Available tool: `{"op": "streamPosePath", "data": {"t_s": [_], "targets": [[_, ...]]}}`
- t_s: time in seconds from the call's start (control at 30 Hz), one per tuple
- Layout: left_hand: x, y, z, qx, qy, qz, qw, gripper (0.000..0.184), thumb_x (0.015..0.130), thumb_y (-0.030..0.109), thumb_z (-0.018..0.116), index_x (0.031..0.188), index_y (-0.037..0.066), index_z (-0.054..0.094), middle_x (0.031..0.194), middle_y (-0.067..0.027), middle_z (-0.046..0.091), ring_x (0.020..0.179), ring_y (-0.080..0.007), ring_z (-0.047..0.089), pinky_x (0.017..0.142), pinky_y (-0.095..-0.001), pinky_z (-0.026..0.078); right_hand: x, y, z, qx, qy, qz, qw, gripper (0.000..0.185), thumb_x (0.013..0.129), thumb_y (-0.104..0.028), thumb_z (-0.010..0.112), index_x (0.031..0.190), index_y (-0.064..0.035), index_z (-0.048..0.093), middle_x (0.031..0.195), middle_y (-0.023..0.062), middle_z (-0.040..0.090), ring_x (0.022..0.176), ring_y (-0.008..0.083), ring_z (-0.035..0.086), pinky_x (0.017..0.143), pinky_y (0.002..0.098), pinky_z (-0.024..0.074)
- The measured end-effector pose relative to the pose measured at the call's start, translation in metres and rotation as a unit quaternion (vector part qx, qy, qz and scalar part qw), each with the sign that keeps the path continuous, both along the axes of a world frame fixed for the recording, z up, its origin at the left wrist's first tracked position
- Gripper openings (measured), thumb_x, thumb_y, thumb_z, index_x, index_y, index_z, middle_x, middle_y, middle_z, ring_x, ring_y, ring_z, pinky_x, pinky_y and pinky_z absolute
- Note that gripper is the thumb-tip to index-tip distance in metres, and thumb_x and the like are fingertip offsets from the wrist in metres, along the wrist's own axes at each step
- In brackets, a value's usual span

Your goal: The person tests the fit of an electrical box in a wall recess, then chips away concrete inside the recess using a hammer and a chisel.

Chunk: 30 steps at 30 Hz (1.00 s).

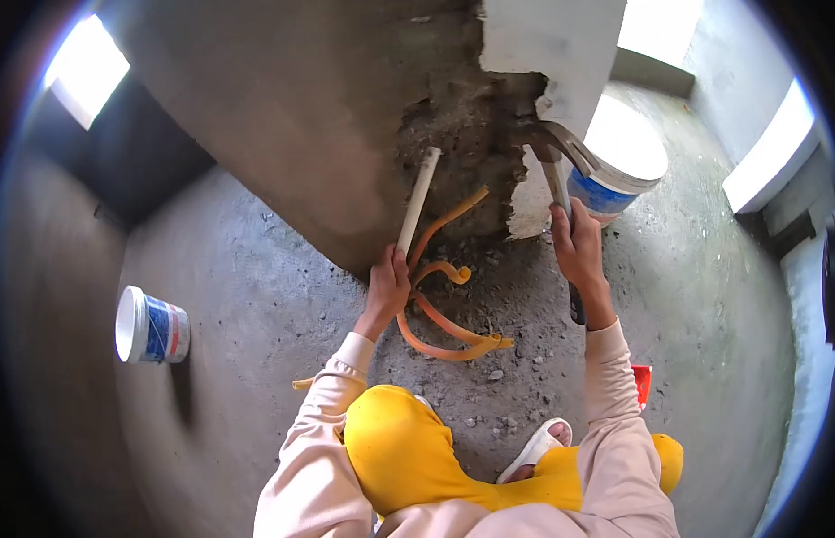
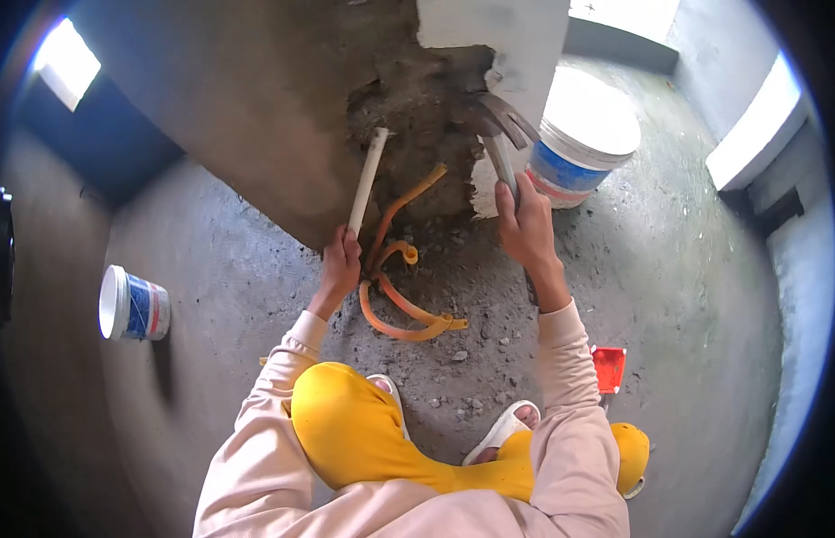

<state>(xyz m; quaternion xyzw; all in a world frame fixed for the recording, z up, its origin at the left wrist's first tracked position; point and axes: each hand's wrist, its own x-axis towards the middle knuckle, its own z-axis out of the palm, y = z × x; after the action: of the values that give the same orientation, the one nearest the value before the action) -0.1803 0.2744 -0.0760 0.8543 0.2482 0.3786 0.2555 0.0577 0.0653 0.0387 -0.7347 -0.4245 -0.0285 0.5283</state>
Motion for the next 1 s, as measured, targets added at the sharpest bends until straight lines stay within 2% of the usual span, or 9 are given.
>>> {"op": "streamPosePath", "data": {"t_s": [0.07,0.17,0.43,0.57,0.73,0.77,0.83,0.93,1.0], "targets": [[-0.001,-0.005,-0.01,-0.325,-0.046,-0.017,0.944,0.031,0.103,0.026,0.038,0.112,0.001,0.053,0.069,-0.008,0.052,0.06,-0.017,0.049,0.058,-0.0345,0.042,-0.002,0.001,-0.001,-0.013,-0.029,0.024,0.999,0.021,0.095,-0.018,0.053,0.094,0.0024,0.055,0.064,0.0175,0.055,0.056,0.0303,0.054,0.055,0.039,0.0403],[0.016,-0.006,-0.015,-0.406,-0.076,-0.012,0.911,0.032,0.103,0.026,0.036,0.113,0.001,0.054,0.071,-0.0091,0.052,0.063,-0.0203,0.051,0.061,-0.0365,0.044,-0.011,0.007,0.003,-0.023,-0.062,0.049,0.997,0.017,0.093,-0.014,0.054,0.098,0.0025,0.056,0.066,0.0179,0.056,0.057,0.0308,0.056,0.055,0.0384,0.0408],[0.059,-0.014,-0.062,-0.12,-0.131,0.003,0.984,0.029,0.102,0.024,0.036,0.103,0.002,0.055,0.082,-0.0144,0.059,0.075,-0.0279,0.061,0.07,-0.0386,0.047,-0.022,0.021,0.036,-0.078,-0.213,0.079,0.971,0.025,0.089,-0.011,0.061,0.108,0.0043,0.055,0.07,0.0197,0.06,0.062,0.0386,0.061,0.053,0.0415,0.0445],[0.069,-0.022,-0.066,-0.266,-0.084,-0.018,0.96,0.03,0.102,0.022,0.036,0.111,0.001,0.055,0.095,-0.0184,0.06,0.087,-0.0313,0.061,0.079,-0.0412,0.046,-0.032,0.034,0.051,-0.101,-0.33,0.09,0.934,0.027,0.088,-0.012,0.063,0.11,0.0019,0.055,0.073,0.0176,0.06,0.061,0.0377,0.061,0.05,0.0411,0.0459],[0.097,-0.004,-0.119,0.059,-0.166,-0.019,0.984,0.032,0.101,0.023,0.039,0.118,-0.001,0.052,0.084,-0.0217,0.063,0.078,-0.0417,0.062,0.068,-0.0492,0.046,-0.048,0.066,0.04,-0.125,-0.505,0.138,0.843,0.031,0.085,-0.022,0.067,0.108,-0.0065,0.055,0.08,0.0081,0.063,0.058,0.0244,0.065,0.049,0.0387,0.0506],[0.096,-0.002,-0.125,0.116,-0.178,-0.035,0.977,0.033,0.101,0.023,0.039,0.118,-0.001,0.052,0.084,-0.0221,0.063,0.079,-0.0423,0.062,0.068,-0.05,0.046,-0.044,0.074,0.034,-0.234,-0.497,0.107,0.829,0.033,0.085,-0.024,0.066,0.111,-0.0063,0.054,0.081,0.0084,0.064,0.059,0.026,0.066,0.05,0.0392,0.0515],[0.084,-0.011,-0.104,-0.271,-0.039,-0.038,0.961,0.033,0.1,0.023,0.04,0.121,0.0,0.052,0.091,-0.0239,0.063,0.087,-0.0442,0.06,0.074,-0.0505,0.046,-0.028,0.094,0.025,-0.406,-0.426,0.039,0.807,0.036,0.088,-0.028,0.061,0.113,-0.0049,0.051,0.081,0.01,0.065,0.061,0.031,0.067,0.051,0.0415,0.0534],[0.083,-0.011,-0.084,-0.265,-0.023,-0.015,0.964,0.033,0.099,0.024,0.043,0.123,0.003,0.052,0.1,-0.0255,0.062,0.095,-0.0446,0.059,0.079,-0.0491,0.046,-0.045,0.087,0.042,-0.345,-0.443,0.081,0.824,0.025,0.091,-0.024,0.059,0.099,-0.0028,0.05,0.076,0.0181,0.065,0.06,0.0359,0.065,0.048,0.0451,0.0513],[0.085,-0.013,-0.083,-0.245,-0.055,-0.016,0.968,0.033,0.101,0.027,0.039,0.116,0.003,0.055,0.103,-0.0237,0.062,0.098,-0.0417,0.059,0.083,-0.0465,0.045,-0.057,0.081,0.04,-0.303,-0.427,0.061,0.85,0.032,0.087,-0.028,0.064,0.104,-0.0047,0.052,0.077,0.0084,0.063,0.059,0.0313,0.066,0.047,0.0419,0.0515]]}}
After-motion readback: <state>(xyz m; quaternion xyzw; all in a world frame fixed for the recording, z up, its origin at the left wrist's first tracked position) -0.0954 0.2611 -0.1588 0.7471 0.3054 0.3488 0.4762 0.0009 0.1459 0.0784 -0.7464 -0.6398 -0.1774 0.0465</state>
